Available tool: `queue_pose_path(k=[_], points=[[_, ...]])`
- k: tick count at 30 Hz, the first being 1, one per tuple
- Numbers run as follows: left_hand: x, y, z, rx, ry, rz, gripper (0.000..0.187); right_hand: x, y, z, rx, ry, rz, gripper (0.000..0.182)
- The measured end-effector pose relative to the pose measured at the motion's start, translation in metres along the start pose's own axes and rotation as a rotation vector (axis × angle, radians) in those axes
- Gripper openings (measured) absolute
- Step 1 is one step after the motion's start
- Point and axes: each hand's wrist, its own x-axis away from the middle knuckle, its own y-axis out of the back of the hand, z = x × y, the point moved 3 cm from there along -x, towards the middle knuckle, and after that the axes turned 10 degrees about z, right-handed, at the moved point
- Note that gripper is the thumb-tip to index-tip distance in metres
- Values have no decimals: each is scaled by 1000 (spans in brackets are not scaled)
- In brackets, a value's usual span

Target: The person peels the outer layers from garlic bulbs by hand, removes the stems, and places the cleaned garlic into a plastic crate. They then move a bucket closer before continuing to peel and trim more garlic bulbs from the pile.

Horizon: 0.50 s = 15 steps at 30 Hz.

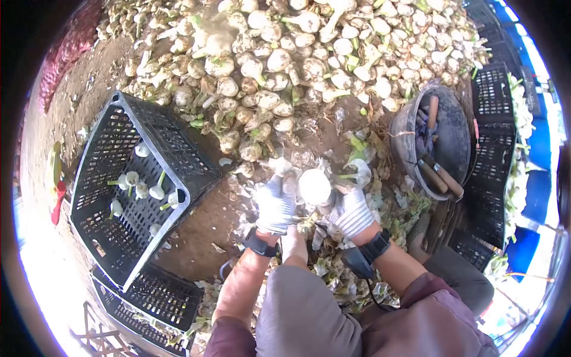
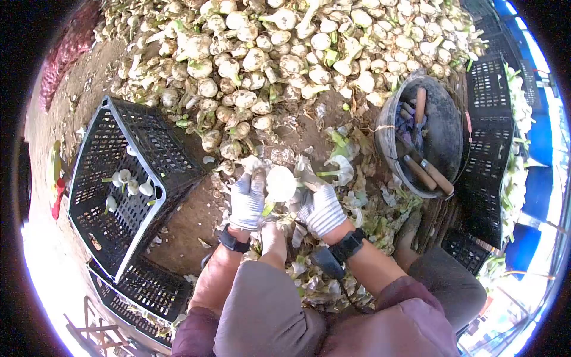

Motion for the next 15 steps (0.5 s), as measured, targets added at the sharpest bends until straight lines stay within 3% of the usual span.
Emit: queue_pose_path(k=[1,3,4,5,7,8,9,11,12,13,15], points=[[1,6,12,1,1,-6,20,2,-8,5,3,-4,3,16],[10,17,54,-386,116,57,33,7,-37,15,34,57,-7,16],[20,25,65,-332,111,65,41,5,-39,21,148,109,133,19],[30,33,70,-285,161,124,56,3,-44,21,149,102,139,19],[45,39,66,504,238,195,55,1,-58,20,878,48,184,23],[52,38,64,961,332,136,70,-7,-61,11,1023,-3,325,27],[54,42,39,1230,241,161,66,-9,-70,-2,963,-107,433,30],[55,48,53,1437,285,150,60,-35,-87,-17,1016,-72,359,35],[51,49,70,1398,340,55,42,-54,-87,-17,1004,-134,238,40],[49,52,81,1395,336,51,42,-66,-81,-16,534,94,622,45],[47,58,88,941,303,84,33,-109,-90,-22,1226,299,85,49]])
